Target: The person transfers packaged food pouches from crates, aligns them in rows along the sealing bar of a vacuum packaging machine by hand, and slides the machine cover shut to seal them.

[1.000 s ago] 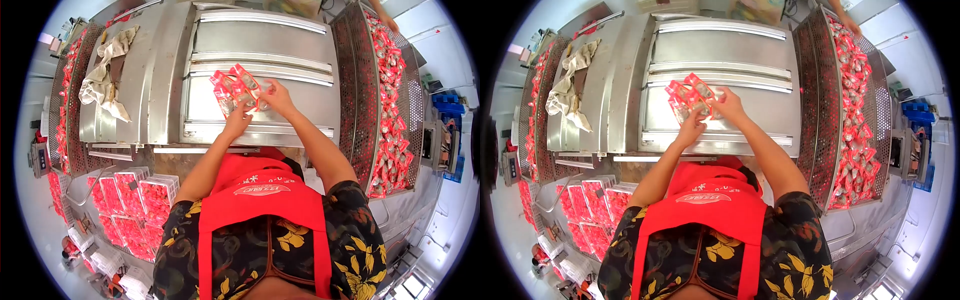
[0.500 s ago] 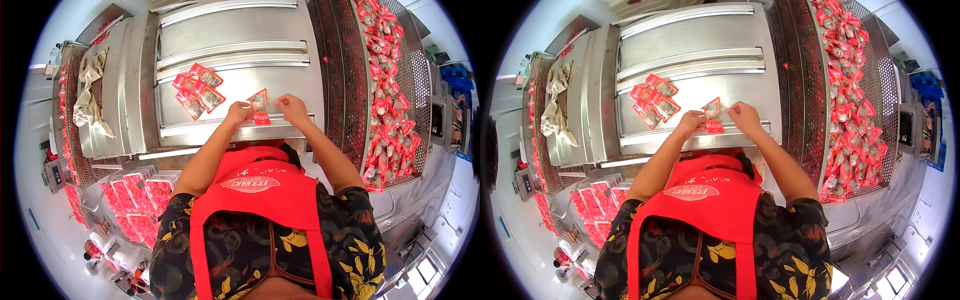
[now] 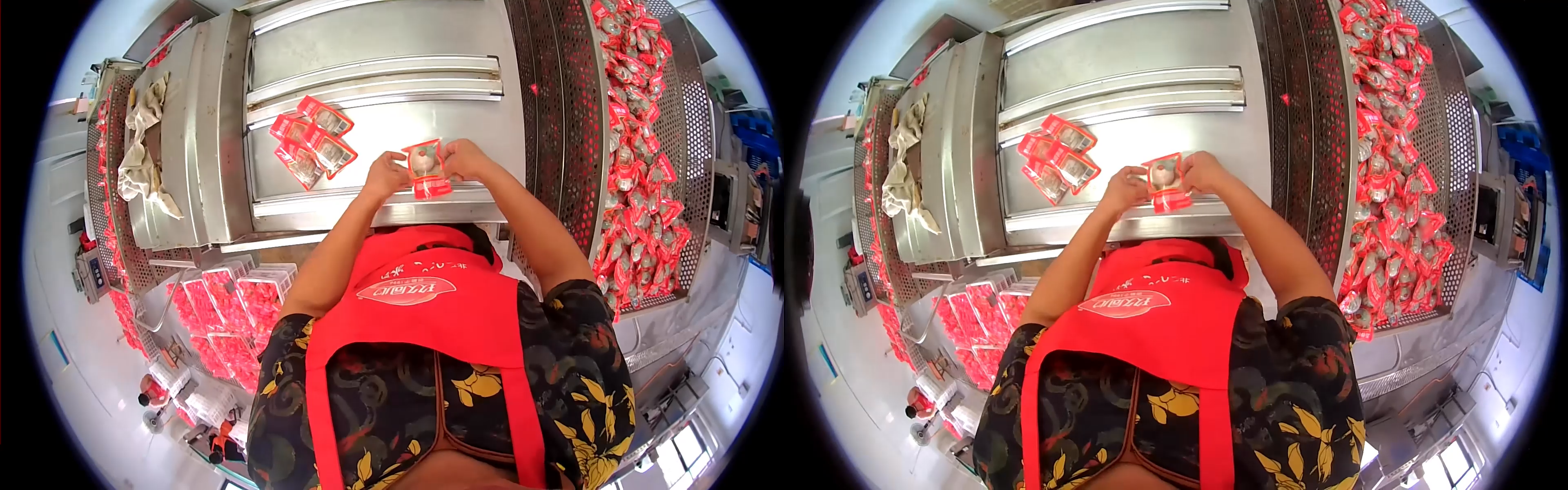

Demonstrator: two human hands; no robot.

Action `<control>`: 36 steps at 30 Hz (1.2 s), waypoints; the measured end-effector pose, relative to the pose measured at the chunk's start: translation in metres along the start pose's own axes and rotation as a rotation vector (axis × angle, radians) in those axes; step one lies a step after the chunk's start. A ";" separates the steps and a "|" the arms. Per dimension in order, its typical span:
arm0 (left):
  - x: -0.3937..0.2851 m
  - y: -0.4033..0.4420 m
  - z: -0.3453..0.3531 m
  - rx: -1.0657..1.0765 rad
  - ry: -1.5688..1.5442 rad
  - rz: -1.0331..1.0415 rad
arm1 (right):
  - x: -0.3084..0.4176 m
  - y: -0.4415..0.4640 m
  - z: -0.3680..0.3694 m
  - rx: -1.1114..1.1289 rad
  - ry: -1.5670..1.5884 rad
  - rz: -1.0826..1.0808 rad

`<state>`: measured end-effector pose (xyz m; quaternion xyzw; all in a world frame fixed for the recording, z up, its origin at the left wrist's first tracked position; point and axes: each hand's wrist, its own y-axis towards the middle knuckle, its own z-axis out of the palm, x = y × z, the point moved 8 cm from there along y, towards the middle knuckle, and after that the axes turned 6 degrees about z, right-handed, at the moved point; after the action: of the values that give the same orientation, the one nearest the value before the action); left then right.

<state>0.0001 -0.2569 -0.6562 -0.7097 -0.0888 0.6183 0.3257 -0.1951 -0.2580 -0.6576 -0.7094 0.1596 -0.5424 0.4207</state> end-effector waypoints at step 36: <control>-0.028 0.019 0.039 0.058 -0.016 0.166 | -0.027 -0.034 -0.039 -0.297 -0.085 -0.170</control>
<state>-0.0477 -0.2726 -0.6446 -0.7001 -0.0145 0.6510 0.2931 -0.2479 -0.2359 -0.6459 -0.7969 0.1593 -0.5162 0.2702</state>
